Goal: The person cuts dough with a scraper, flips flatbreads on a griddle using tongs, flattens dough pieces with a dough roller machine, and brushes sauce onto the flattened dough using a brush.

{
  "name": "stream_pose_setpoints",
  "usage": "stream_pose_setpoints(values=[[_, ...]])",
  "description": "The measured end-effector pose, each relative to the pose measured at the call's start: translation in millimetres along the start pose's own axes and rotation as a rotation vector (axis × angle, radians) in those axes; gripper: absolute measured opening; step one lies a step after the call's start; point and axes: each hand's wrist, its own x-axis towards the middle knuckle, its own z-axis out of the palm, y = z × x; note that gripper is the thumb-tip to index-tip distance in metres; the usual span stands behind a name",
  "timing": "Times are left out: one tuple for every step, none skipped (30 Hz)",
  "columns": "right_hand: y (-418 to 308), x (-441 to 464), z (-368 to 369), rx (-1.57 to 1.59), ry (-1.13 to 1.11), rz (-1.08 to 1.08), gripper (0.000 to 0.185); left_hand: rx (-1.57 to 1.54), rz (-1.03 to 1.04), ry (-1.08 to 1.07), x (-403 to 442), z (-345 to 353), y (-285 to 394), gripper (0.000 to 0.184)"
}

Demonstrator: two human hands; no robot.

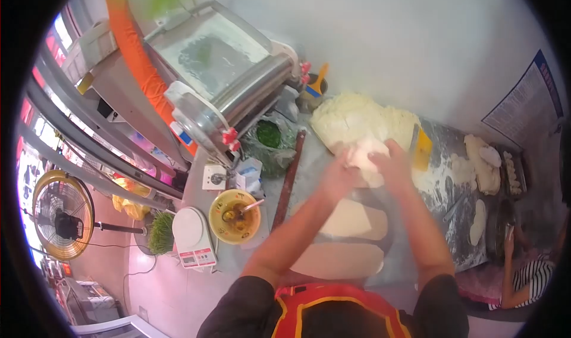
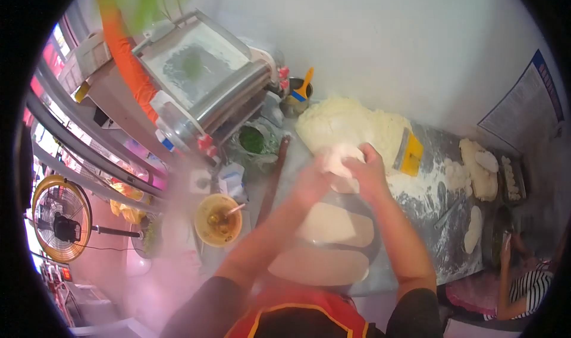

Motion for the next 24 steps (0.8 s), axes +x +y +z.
stream_pose_setpoints(values=[[-10.4,4.0,16.3,0.037,-0.008,-0.026,0.017,0.066,0.119,0.049,7.7,-26.7,15.8,0.050],[-13.4,19.2,34.1,0.127,-0.054,-0.069,0.019,0.138,0.235,0.107,15.5,-53.5,31.6,0.047],[-18.6,37.3,53.7,0.218,-0.100,-0.112,0.022,0.228,0.452,0.197,20.1,-84.5,46.4,0.043],[-37.9,45.2,75.4,0.366,-0.215,-0.131,0.029,0.210,0.552,0.250,31.7,-115.9,61.8,0.042],[-55.6,49.3,96.6,0.512,-0.335,-0.149,0.036,0.025,0.479,0.277,51.1,-151.1,78.0,0.042],[-64.0,51.2,116.0,0.575,-0.360,-0.156,0.038,-0.203,0.391,0.314,73.6,-184.7,92.7,0.041],[-70.4,51.7,133.7,0.638,-0.385,-0.159,0.039,-0.356,0.315,0.369,92.5,-219.7,106.2,0.041],[-75.1,52.7,143.8,0.698,-0.411,-0.161,0.040,-0.336,0.283,0.440,106.8,-256.1,120.1,0.040],[-72.4,50.9,146.9,0.611,-0.421,-0.166,0.040,-0.266,0.227,0.460,113.0,-289.3,135.3,0.042],[-60.0,43.5,147.8,0.523,-0.427,-0.168,0.039,0.258,0.207,0.686,118.6,-318.6,134.2,0.042],[-45.9,35.3,147.0,0.435,-0.430,-0.168,0.039,0.657,0.146,0.691,118.8,-337.9,131.9,0.042],[-33.2,27.4,141.7,0.386,-0.449,-0.107,0.039,1.056,0.092,0.709,119.0,-357.1,129.7,0.041],[-18.6,20.8,132.8,0.336,-0.466,-0.044,0.040,1.310,0.009,0.515,117.6,-369.3,129.2,0.041],[1.4,19.2,123.0,0.258,-0.446,-0.006,0.040,1.553,-0.079,0.303,118.0,-375.4,128.5,0.040],[19.6,19.3,113.0,0.180,-0.426,0.034,0.039,1.540,0.029,0.371,99.8,-363.7,126.1,0.032],[31.2,17.7,102.8,0.151,-0.405,0.053,0.038,1.554,0.050,0.360,93.3,-354.9,126.7,0.029],[42.1,15.0,93.0,0.121,-0.384,0.077,0.037,1.568,0.068,0.345,88.7,-346.9,125.4,0.026],[47.9,13.0,87.3,0.092,-0.364,0.102,0.036,1.581,0.085,0.329,86.8,-343.2,122.4,0.024],[49.6,14.0,84.9,0.072,-0.362,0.113,0.035,1.581,0.117,0.248,87.8,-344.2,117.6,0.022],[49.2,15.0,84.3,0.052,-0.361,0.124,0.034,1.580,0.147,0.169,87.7,-344.6,114.1,0.021],[47.8,15.9,87.0,0.035,-0.361,0.133,0.034,1.579,0.179,0.090,87.3,-346.2,111.6,0.020],[46.1,16.7,92.7,0.054,-0.380,0.136,0.033,1.544,0.220,0.142,86.1,-348.0,108.5,0.019],[39.5,16.2,101.2,0.070,-0.400,0.138,0.033,1.506,0.260,0.196,80.9,-344.8,109.3,0.019],[34.3,18.1,110.3,0.085,-0.420,0.138,0.033,1.467,0.302,0.253,76.3,-341.0,110.5,0.019]])
